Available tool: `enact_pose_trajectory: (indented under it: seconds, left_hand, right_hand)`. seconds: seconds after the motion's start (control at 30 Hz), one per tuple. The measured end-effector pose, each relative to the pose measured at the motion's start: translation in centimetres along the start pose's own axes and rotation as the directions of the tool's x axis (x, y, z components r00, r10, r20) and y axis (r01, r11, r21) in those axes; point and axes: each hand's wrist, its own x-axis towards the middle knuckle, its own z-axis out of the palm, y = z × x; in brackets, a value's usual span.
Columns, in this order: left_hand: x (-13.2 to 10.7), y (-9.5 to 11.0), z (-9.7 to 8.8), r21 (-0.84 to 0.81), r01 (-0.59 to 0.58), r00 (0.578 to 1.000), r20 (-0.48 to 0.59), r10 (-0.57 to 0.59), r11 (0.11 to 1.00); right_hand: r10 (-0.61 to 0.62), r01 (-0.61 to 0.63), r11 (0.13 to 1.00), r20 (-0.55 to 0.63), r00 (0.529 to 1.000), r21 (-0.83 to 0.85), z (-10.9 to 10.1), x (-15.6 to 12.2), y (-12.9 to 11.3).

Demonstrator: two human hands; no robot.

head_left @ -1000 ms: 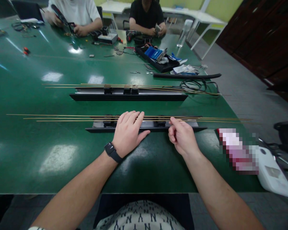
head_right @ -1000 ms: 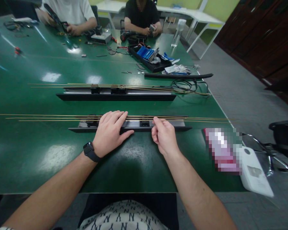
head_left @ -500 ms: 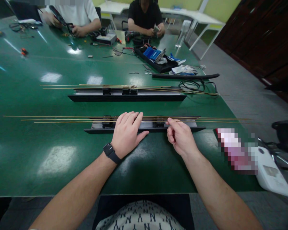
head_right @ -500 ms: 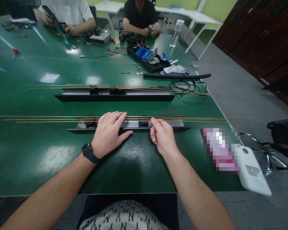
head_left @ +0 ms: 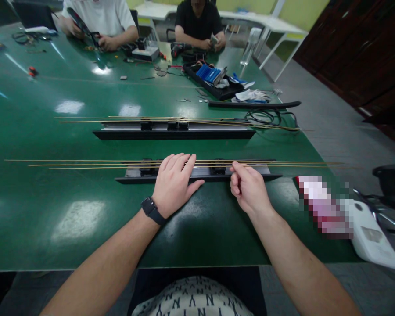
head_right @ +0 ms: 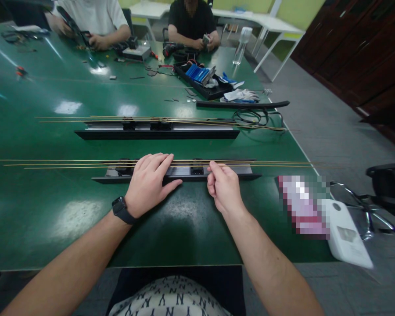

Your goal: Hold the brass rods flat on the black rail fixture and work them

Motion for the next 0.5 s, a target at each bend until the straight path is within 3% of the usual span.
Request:
enact_pose_trajectory:
  seconds: [0.5]
  left_hand:
    - [0.02,0.08,-0.1,-0.012,0.003,1.0,0.003,-0.003,1.0]
  right_hand:
    - [0.002,-0.002,1.0,-0.004,1.0,-0.017,-0.2,0.06,0.13]
